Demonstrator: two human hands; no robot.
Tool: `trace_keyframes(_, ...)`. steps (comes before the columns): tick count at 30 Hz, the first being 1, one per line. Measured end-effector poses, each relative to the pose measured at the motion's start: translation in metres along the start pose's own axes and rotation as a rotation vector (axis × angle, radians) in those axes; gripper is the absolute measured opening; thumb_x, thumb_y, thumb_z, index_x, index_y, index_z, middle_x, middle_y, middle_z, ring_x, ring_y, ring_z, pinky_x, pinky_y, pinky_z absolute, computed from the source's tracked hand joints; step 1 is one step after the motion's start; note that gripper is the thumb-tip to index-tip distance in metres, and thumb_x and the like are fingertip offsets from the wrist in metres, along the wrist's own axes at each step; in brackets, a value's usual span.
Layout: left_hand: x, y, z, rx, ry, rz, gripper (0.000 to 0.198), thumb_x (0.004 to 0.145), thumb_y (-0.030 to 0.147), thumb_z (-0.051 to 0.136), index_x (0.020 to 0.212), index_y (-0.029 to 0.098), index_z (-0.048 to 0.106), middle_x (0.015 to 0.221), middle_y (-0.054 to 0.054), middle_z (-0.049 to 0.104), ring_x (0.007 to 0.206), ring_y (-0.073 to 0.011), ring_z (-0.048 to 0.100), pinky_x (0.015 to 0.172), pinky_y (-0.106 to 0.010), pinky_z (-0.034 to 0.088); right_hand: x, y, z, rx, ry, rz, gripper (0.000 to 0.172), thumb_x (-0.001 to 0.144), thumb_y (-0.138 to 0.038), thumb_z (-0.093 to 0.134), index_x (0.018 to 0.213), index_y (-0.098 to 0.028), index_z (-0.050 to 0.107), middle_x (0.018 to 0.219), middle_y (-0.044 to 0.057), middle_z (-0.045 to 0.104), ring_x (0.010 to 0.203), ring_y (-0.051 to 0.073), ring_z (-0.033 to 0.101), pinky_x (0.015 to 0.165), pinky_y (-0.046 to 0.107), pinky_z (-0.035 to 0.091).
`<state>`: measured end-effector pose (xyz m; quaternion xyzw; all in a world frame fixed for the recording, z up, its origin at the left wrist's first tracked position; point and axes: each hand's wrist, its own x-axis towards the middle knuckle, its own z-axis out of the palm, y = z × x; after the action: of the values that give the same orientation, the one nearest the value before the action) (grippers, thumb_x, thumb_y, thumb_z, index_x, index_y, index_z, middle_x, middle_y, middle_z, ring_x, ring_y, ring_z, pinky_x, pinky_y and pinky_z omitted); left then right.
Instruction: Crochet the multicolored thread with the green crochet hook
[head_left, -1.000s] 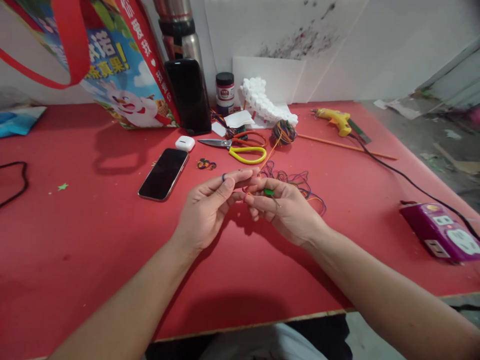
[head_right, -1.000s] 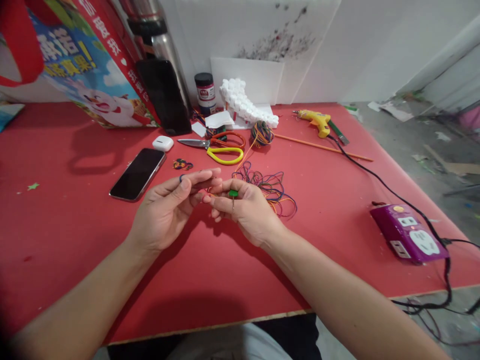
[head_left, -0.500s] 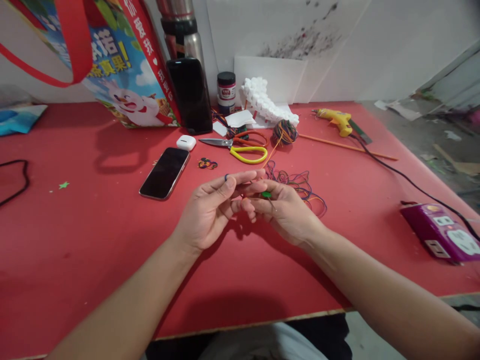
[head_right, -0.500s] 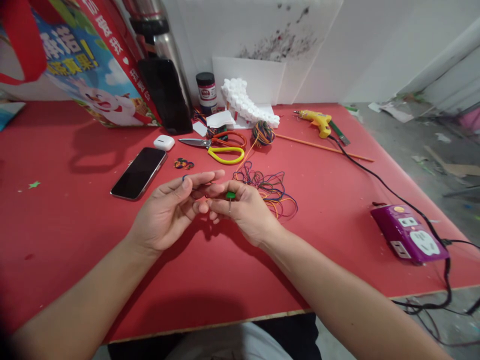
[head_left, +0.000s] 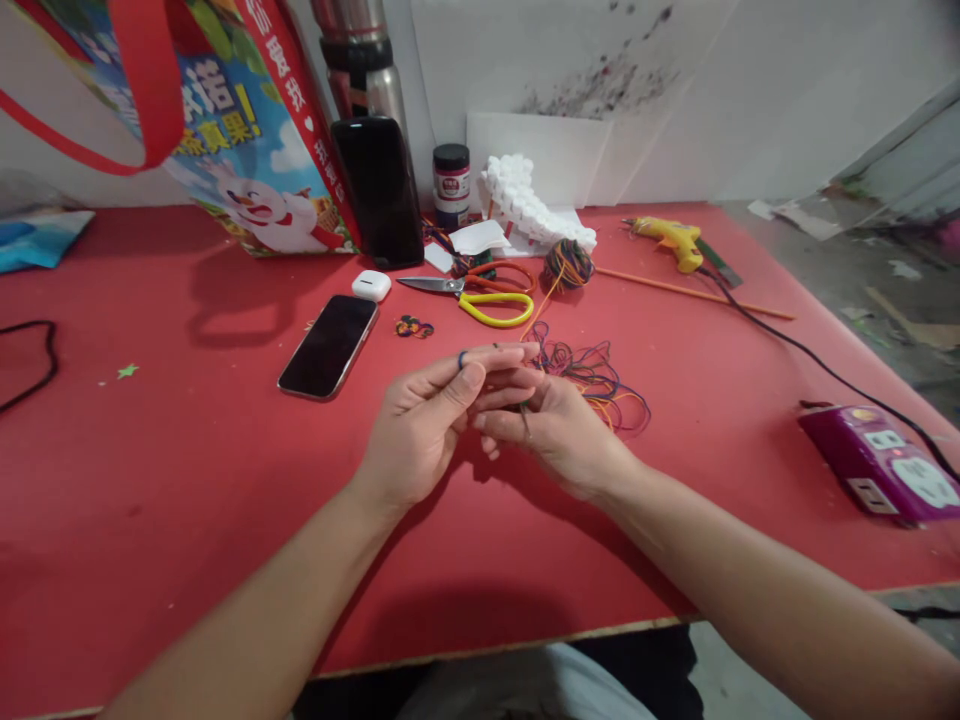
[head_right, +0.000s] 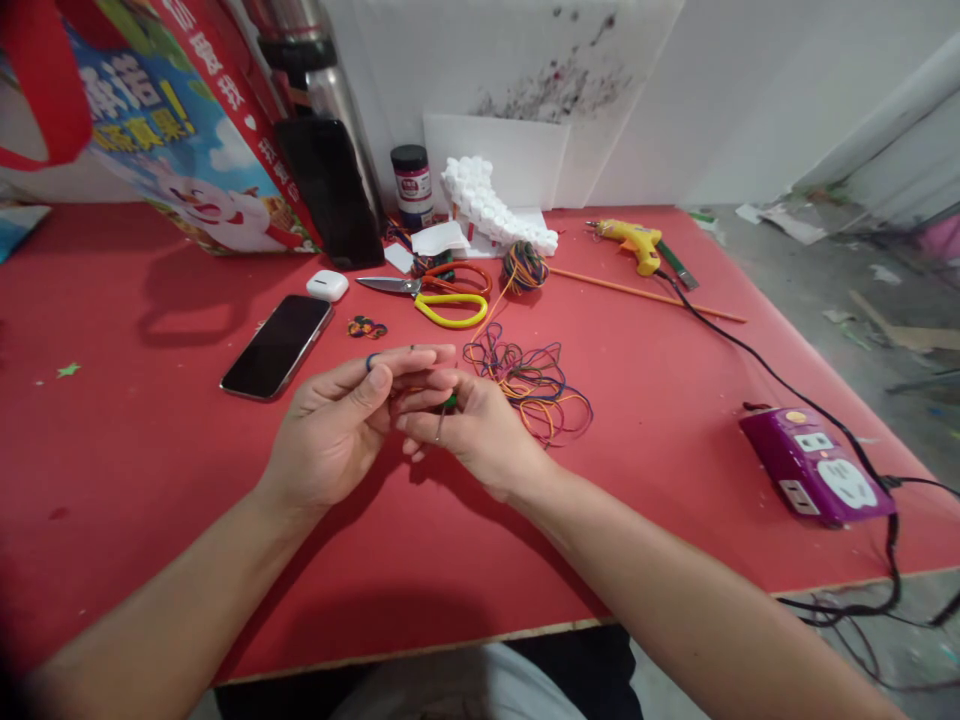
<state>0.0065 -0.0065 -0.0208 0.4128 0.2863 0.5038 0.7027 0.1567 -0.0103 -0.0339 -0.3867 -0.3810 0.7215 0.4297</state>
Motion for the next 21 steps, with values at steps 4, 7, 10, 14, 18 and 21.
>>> trace_keyframes(4,0.003,0.008,0.0,-0.157,0.058,-0.091,0.019,0.096,0.028,0.073,0.1,0.016,0.087,0.122,-0.015,0.081,0.076,-0.0124,0.076,0.066,-0.017,0.062,-0.002,-0.003,0.002,-0.066,0.015,0.017,0.035,0.065,-0.025,0.095,0.084,-0.018,0.067,0.068,-0.005,0.068,0.054,0.011,0.066,0.052,0.025,0.054)
trace_keyframes(7,0.006,0.016,-0.003,-0.254,0.059,-0.145,0.018,0.096,0.021,0.07,0.094,0.017,0.088,0.122,-0.014,0.081,0.074,-0.0089,0.072,0.059,-0.01,0.057,-0.004,-0.008,-0.003,-0.165,0.027,0.025,0.035,0.068,-0.029,0.094,0.089,-0.018,0.068,0.064,-0.004,0.07,0.051,0.01,0.064,0.049,0.023,0.049)
trace_keyframes(10,0.006,0.021,-0.005,-0.286,0.05,-0.178,0.021,0.097,0.02,0.068,0.091,0.018,0.087,0.122,-0.013,0.08,0.067,-0.007,0.066,0.051,-0.009,0.053,-0.004,-0.011,-0.008,-0.193,0.04,0.014,0.041,0.068,-0.039,0.096,0.092,-0.018,0.07,0.064,-0.003,0.07,0.052,0.012,0.065,0.046,0.022,0.046)
trace_keyframes(14,0.005,0.02,-0.011,-0.307,0.055,-0.193,0.022,0.098,0.021,0.066,0.093,0.02,0.087,0.125,-0.01,0.079,0.069,-0.0063,0.067,0.054,-0.008,0.055,-0.005,-0.015,-0.011,-0.209,0.014,-0.061,0.046,0.07,-0.052,0.094,0.093,-0.019,0.072,0.066,-0.003,0.068,0.048,0.01,0.057,0.045,0.025,0.044)
trace_keyframes(18,0.006,0.02,-0.017,-0.317,0.085,-0.181,0.021,0.099,0.024,0.066,0.094,0.023,0.087,0.135,-0.007,0.075,0.076,-0.0066,0.072,0.06,-0.008,0.057,-0.006,-0.015,-0.012,-0.408,-0.004,-0.19,0.037,0.083,-0.054,0.084,0.077,-0.019,0.072,0.056,-0.005,0.057,0.049,0.01,0.048,0.05,0.026,0.042)
trace_keyframes(21,0.006,0.021,-0.018,-0.302,0.1,-0.177,0.02,0.099,0.025,0.067,0.094,0.023,0.086,0.139,-0.006,0.073,0.075,-0.0062,0.072,0.06,-0.008,0.057,-0.006,-0.011,-0.012,-0.567,-0.024,-0.28,0.029,0.088,-0.043,0.082,0.074,-0.02,0.073,0.064,-0.001,0.067,0.058,0.012,0.057,0.058,0.027,0.044)
